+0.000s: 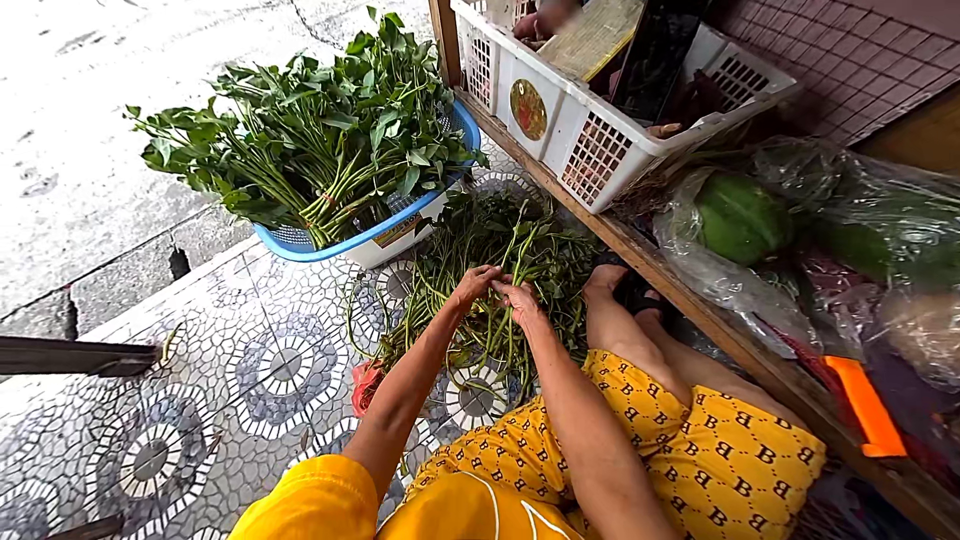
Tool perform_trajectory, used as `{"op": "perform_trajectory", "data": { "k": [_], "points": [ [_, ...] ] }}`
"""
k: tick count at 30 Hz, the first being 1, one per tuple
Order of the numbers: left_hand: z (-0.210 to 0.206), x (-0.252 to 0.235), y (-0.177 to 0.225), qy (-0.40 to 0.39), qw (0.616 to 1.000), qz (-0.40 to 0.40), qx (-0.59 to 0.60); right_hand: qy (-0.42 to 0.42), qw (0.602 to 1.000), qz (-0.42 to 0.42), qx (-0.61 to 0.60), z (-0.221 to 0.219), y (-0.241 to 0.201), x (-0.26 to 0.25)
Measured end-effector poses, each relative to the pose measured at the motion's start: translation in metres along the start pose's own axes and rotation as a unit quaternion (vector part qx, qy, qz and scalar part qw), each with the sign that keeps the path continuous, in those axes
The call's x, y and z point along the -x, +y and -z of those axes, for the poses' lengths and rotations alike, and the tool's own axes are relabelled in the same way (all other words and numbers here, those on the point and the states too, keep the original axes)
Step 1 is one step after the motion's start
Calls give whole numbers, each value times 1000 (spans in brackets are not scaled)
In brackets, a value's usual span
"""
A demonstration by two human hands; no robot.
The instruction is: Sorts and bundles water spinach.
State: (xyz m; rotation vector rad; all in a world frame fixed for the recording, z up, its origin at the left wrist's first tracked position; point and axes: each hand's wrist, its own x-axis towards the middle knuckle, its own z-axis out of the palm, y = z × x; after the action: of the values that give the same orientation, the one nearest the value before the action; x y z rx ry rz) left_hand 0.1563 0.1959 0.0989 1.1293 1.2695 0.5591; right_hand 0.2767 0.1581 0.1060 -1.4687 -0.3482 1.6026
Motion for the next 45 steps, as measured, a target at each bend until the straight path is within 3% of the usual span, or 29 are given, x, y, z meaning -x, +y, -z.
{"op": "perform_trajectory", "data": {
  "k": [2, 5, 9, 12, 14, 17, 21, 25, 27, 32, 35, 40, 42, 45],
  "points": [
    [11, 20, -1, 32, 998, -8, 48, -24, 999, -17, 17, -4, 2, 4],
    [58, 53, 6, 122, 989, 62, 56, -24, 1000, -11, 10, -4, -5, 8],
    [158, 74, -21, 210, 962, 137, -106, 40, 999, 5, -19, 1, -8, 3],
    [199, 67, -60, 281, 891, 202, -293, 92, 994, 15, -50, 0, -6, 1],
    [191, 59, -71, 294, 853, 200, -382, 112, 992, 20, -58, -3, -4, 0],
    [146, 28, -81, 253, 870, 137, -400, 124, 990, 18, -65, -1, -4, -1],
    [93, -22, -103, 235, 936, 190, -180, 126, 990, 15, -67, 3, -9, 2],
    [70, -23, -91, 288, 923, 211, -141, 116, 989, 11, -86, 3, -19, 9],
    [67, -17, -84, 326, 919, 172, -139, 115, 990, 13, -85, 2, -19, 9],
    [87, 28, -76, 364, 929, 45, 59, 109, 993, 9, -41, 0, -7, 2],
    [118, 60, -78, 373, 924, 49, 67, 105, 994, 2, -30, 0, -5, 0],
    [179, 92, -118, 422, 899, 97, 66, 108, 993, 6, -40, 1, -6, 0],
    [198, 97, -132, 456, 878, 143, -13, 109, 993, 9, -36, 0, -6, 2],
    [206, 98, -141, 436, 841, 248, -204, 109, 994, 5, -26, 1, -4, 2]
  ]
}}
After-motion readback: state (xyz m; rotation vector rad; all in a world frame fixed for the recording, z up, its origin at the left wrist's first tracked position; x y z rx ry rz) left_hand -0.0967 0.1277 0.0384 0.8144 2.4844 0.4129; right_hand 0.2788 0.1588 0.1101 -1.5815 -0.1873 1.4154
